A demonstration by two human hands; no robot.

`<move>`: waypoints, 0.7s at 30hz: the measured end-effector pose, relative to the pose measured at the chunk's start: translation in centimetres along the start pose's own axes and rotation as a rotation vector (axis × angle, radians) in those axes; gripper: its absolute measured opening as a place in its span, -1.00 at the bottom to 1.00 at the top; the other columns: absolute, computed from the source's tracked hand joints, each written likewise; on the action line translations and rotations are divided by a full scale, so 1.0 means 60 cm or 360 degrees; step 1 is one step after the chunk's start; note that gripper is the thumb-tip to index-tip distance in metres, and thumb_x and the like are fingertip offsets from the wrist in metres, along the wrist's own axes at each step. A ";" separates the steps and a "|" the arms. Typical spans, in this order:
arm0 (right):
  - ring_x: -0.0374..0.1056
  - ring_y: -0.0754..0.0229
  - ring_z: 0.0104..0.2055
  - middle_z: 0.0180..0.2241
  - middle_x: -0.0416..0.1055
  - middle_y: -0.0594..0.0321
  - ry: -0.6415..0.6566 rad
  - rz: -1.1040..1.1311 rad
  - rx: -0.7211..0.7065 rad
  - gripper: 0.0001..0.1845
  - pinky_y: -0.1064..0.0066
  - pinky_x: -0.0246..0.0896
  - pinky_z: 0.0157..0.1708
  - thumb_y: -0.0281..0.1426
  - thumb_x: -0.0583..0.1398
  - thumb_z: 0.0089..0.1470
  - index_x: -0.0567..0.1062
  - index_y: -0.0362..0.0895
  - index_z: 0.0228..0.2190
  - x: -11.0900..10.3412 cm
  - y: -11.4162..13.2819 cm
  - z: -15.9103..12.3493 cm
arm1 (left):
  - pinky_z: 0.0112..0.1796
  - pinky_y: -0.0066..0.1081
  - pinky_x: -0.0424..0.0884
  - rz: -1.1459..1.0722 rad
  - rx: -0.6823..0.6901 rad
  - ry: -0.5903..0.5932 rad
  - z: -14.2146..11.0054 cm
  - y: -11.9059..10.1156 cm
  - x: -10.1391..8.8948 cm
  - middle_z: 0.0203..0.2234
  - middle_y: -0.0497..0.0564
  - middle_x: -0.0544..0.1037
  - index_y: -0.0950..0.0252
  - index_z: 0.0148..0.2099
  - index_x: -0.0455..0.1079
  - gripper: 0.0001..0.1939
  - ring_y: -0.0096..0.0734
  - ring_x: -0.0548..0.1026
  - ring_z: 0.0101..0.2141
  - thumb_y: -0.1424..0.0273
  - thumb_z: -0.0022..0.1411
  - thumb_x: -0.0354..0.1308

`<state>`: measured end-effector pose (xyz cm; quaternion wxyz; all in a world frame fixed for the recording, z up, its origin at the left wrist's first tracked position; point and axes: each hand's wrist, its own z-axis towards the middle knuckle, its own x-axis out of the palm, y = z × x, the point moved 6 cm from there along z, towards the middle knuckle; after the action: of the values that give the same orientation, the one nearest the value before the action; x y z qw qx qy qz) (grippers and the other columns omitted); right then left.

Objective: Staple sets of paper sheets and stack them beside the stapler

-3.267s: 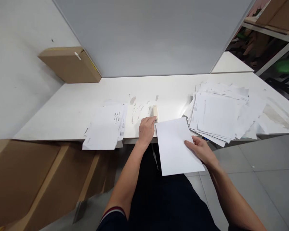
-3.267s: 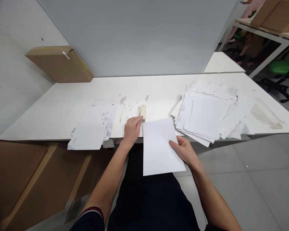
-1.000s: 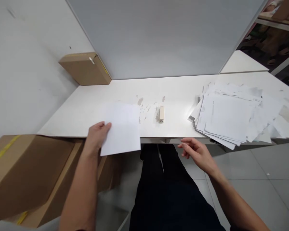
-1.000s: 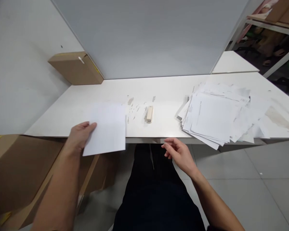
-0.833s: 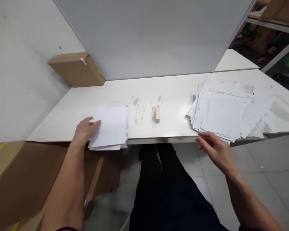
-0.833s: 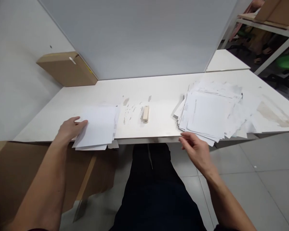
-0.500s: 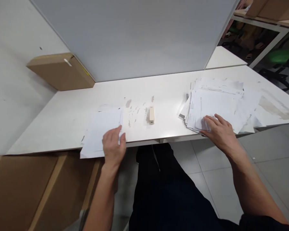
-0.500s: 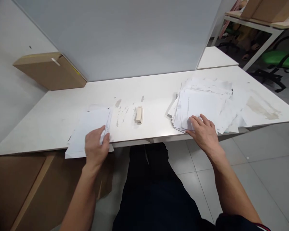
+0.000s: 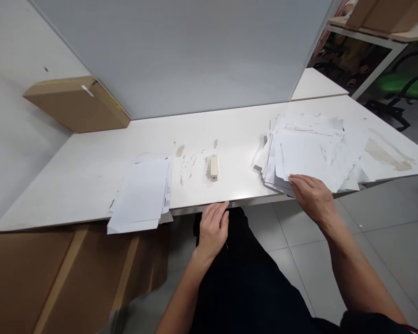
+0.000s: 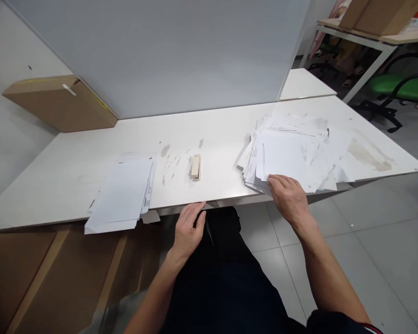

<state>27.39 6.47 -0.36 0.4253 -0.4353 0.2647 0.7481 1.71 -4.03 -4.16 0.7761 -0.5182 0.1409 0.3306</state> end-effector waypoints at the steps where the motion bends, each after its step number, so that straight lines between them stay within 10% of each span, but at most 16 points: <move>1: 0.42 0.08 -0.12 -0.16 0.52 0.12 -0.0047 0.0037 0.0007 -0.75 0.28 0.26 -0.13 -0.41 0.04 0.19 0.51 -0.17 -0.25 -0.006 0.005 0.001 | 0.00 -0.17 0.32 -0.0151 -0.0130 0.0029 -0.002 0.000 0.008 -0.16 0.07 0.55 0.18 0.00 0.42 -0.70 -0.24 0.46 -0.10 0.40 0.22 0.06; 9: 0.44 0.11 -0.14 -0.22 0.54 0.16 -0.0079 0.0691 -0.0325 -0.78 0.22 0.32 -0.13 -0.52 0.12 0.11 0.52 -0.08 -0.24 -0.036 0.169 -0.040 | -0.16 -0.15 0.43 -0.2022 -0.1442 0.0450 -0.014 0.006 0.100 -0.14 0.24 0.53 0.33 0.04 0.37 -0.40 -0.17 0.53 -0.21 -0.03 0.14 0.04; 15: 0.40 0.07 -0.08 -0.19 0.53 0.20 0.0197 0.1139 -0.0588 -0.82 0.19 0.34 -0.12 -0.42 0.18 0.10 0.49 -0.07 -0.21 -0.037 0.260 -0.086 | -0.16 -0.20 0.42 -0.1854 -0.1623 0.0046 -0.031 0.052 0.075 -0.30 0.18 0.60 0.43 -0.15 0.47 -0.50 -0.12 0.55 -0.25 0.18 -0.09 0.35; 17: 0.35 0.03 -0.02 -0.12 0.49 0.13 0.0237 0.1224 -0.0383 -0.75 0.16 0.32 -0.08 -0.29 0.21 0.07 0.47 -0.07 -0.18 -0.030 0.230 -0.080 | -0.20 -0.21 0.43 -0.1769 -0.1630 0.0045 -0.041 0.057 0.061 -0.33 0.17 0.60 0.44 -0.17 0.48 -0.51 -0.13 0.56 -0.29 0.19 -0.10 0.36; 21: 0.37 0.02 -0.09 -0.11 0.44 0.06 0.0227 0.1246 0.0745 -0.66 0.17 0.34 -0.16 -0.19 0.19 0.06 0.40 -0.07 -0.14 0.017 0.127 -0.069 | -0.20 -0.23 0.43 -0.1786 -0.1571 0.0065 -0.051 0.051 0.036 -0.26 0.18 0.59 0.41 -0.13 0.48 -0.53 -0.14 0.55 -0.25 0.19 -0.04 0.32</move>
<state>22.28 -0.08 -3.02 0.1782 -0.2452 0.5995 0.7407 1.66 -5.27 -8.85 0.5027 -0.8063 -0.2952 -0.1000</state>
